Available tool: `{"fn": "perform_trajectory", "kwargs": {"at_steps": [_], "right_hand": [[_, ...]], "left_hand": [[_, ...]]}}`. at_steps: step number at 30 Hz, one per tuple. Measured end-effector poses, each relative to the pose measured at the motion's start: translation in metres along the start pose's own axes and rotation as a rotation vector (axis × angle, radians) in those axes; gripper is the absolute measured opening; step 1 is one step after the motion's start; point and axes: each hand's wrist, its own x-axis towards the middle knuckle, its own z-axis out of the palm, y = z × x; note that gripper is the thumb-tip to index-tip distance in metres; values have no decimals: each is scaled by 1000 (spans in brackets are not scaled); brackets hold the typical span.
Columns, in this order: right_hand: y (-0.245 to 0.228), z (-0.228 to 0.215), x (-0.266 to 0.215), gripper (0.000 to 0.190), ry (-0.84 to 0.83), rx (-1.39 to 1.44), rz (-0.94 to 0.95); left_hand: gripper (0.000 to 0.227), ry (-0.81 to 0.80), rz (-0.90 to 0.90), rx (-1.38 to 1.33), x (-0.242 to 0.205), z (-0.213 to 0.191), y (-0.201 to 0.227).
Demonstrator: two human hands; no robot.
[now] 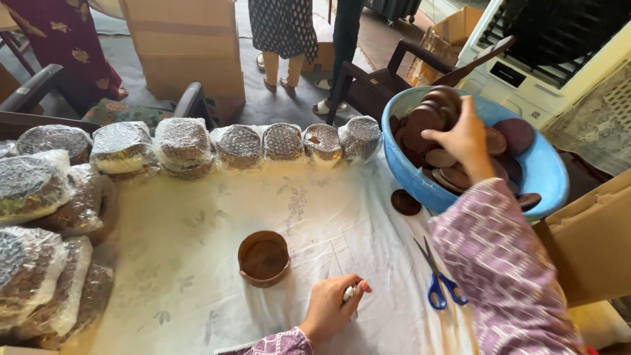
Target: The person wipes the inside and outside of a small brown clay pot with a white cloth. They then pick up several round clay lids from a blue basin, wipe each one with the cloth, and place them on the table before stacking them on top of the pot.
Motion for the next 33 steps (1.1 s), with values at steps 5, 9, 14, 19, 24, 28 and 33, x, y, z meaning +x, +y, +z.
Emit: {"fn": "perform_trajectory", "kwargs": {"at_steps": [5,9,14,19,24,28,33], "right_hand": [[-34,-50,-68,97,-387,165,-292],[-46,-9,-150,88,-1063,267,137],[44,57,-145,99,-1024,309,162],[48,38,-163,102,-715,-233,-203],[-2,3,-213,69,-521,-136,-583],[-38,5,-288,86,-707,-157,-815],[-14,37,-293,80,-861,-479,-844]], "left_hand": [[19,-14,-47,22,-1,-2,5],[21,-97,-249,5,2,-10,27],[20,13,-25,62,-3,1,5],[22,-4,-133,158,-1,8,0],[18,274,51,43,-9,9,1],[17,465,290,54,-20,7,-1],[20,399,429,271,-24,11,-5]]}}
